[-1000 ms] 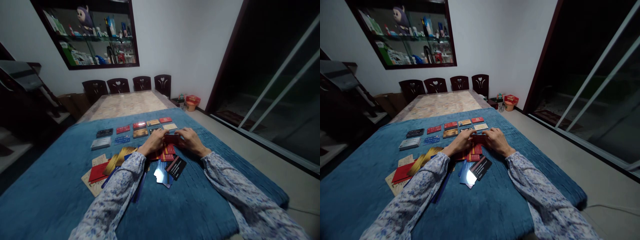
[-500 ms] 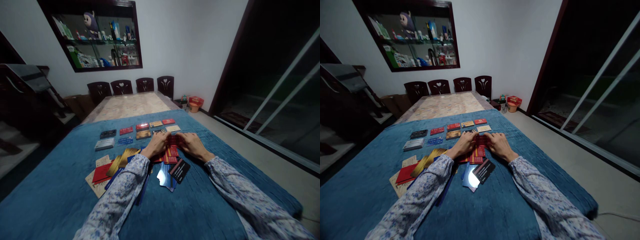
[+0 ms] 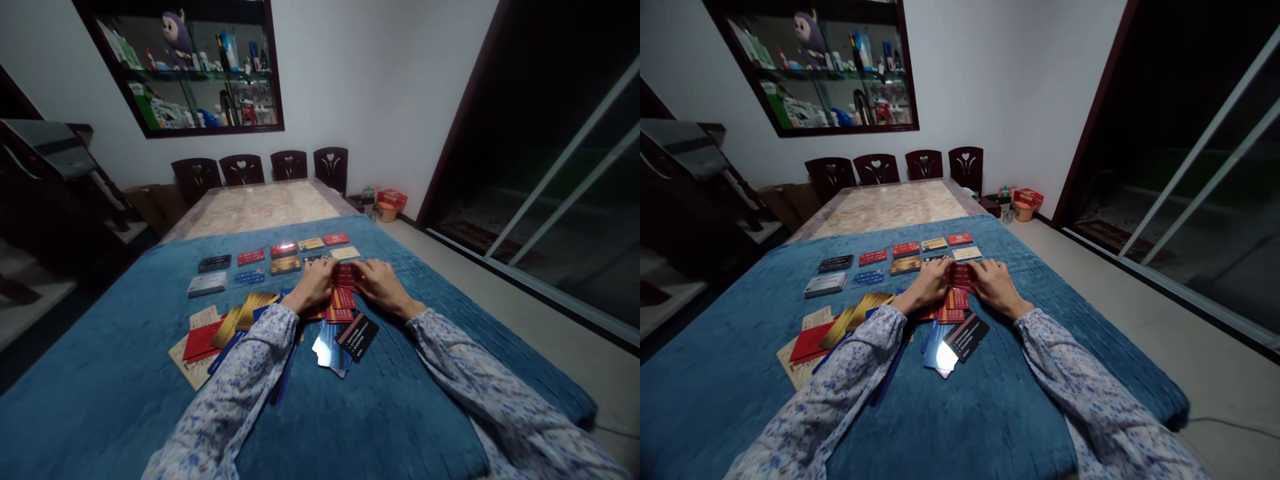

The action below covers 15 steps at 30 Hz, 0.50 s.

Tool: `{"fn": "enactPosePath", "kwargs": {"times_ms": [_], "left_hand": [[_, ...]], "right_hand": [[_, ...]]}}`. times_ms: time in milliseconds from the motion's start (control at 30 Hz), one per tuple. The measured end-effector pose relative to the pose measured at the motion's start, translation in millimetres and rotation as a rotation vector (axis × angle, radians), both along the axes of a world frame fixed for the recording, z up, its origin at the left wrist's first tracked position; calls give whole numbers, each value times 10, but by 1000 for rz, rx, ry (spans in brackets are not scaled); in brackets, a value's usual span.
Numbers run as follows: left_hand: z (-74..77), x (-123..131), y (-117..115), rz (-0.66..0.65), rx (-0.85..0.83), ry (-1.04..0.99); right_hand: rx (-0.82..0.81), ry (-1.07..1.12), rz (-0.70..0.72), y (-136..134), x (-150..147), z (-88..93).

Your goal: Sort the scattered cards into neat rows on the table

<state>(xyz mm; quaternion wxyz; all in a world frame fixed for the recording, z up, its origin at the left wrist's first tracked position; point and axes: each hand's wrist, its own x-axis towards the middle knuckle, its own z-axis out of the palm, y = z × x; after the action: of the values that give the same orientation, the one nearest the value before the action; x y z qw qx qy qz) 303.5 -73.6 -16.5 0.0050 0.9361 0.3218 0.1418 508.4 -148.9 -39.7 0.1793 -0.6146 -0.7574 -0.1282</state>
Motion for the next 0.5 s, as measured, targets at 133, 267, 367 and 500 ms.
{"fn": "enactPosePath", "kwargs": {"times_ms": [133,267,367,500], "left_hand": [[15,-5,-14,-10,-17,-3],[19,-4,-16,-11,-29,-2],[22,-8,-14,-1,-36,3],[30,-16,-10,-23,-56,6]], "right_hand": [[38,10,29,20,54,-32],[21,4,58,23,88,-26],[-5,-3,67,17,95,-2],[-9,-25,73,16,102,12]]}}
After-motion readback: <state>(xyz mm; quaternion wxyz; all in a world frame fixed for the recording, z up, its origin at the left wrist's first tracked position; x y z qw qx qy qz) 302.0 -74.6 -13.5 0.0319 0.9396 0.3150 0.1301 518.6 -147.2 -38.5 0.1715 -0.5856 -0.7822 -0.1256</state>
